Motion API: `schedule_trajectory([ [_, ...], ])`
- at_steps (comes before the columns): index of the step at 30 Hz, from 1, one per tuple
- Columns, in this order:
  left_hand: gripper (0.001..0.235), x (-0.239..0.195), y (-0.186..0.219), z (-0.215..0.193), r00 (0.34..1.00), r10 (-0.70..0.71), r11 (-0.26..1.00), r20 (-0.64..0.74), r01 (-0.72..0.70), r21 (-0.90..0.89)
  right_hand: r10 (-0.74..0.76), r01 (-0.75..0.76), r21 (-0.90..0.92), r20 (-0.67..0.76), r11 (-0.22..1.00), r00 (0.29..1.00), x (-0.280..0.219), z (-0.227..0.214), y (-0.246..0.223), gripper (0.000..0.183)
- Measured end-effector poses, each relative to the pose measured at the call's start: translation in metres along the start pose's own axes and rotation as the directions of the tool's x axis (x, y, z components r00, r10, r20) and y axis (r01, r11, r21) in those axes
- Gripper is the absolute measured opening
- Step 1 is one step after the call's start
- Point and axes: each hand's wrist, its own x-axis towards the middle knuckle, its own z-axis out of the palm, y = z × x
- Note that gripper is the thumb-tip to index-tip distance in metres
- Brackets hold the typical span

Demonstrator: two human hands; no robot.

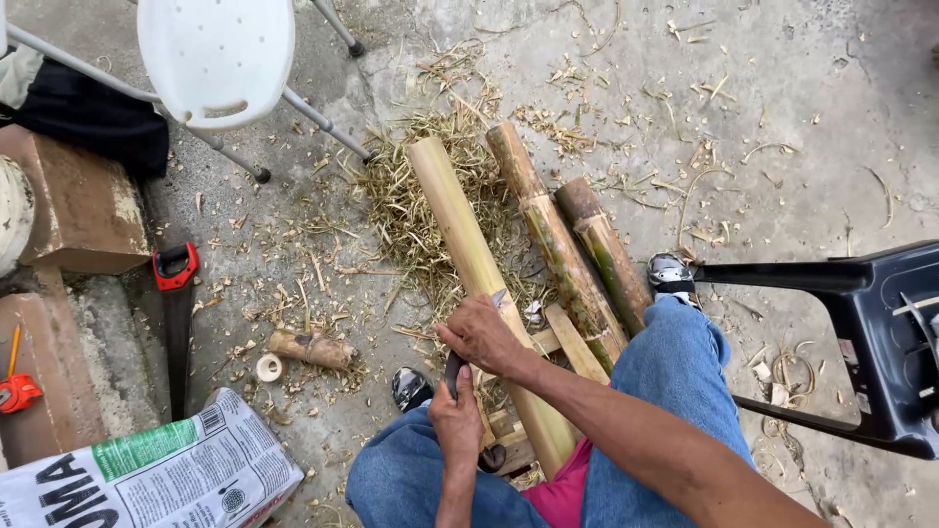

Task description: Scraping the outer layer of a bamboo pole using a curved knife.

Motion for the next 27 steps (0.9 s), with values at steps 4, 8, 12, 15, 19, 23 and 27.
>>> schedule_trajectory([
  [4, 0.042, -0.014, 0.043, -0.027, 0.993, -0.094, 0.995, 0.068, 0.092, 0.035, 0.098, -0.096, -0.024, 0.097, 0.995, 0.99, -0.011, 0.008, -0.013, 0.053],
  [8, 0.039, -0.022, 0.068, -0.04, 0.951, -0.282, 0.942, 0.127, 0.299, -0.152, 0.09, -0.089, -0.016, 0.166, 0.996, 0.982, -0.013, 0.008, -0.019, 0.051],
  [12, 0.04, -0.022, 0.047, -0.033, 0.849, -0.501, 0.814, 0.166, 0.528, -0.243, 0.125, -0.118, -0.039, 0.299, 0.992, 0.946, -0.006, 0.007, -0.031, 0.054],
  [15, 0.049, -0.003, 0.044, -0.028, 0.941, -0.308, 0.93, 0.14, 0.329, -0.164, -0.016, 0.018, -0.018, 0.077, 1.0, 0.997, 0.011, 0.005, -0.004, 0.052],
  [19, 0.049, 0.023, 0.043, -0.012, 0.984, -0.15, 0.988, 0.096, 0.152, -0.016, 0.098, -0.095, -0.046, 0.07, 0.994, 0.993, 0.008, 0.005, 0.006, 0.051],
  [23, 0.044, 0.007, 0.061, -0.048, 0.991, 0.005, 0.997, 0.131, -0.015, 0.078, 0.229, -0.239, 0.032, 0.184, 0.971, 0.956, -0.017, 0.023, -0.005, 0.047],
  [27, 0.042, -0.01, 0.059, -0.099, 0.79, -0.538, 0.818, 0.293, 0.574, -0.044, 0.12, -0.131, 0.185, 0.069, 0.974, 0.99, -0.016, -0.036, -0.077, 0.044],
])
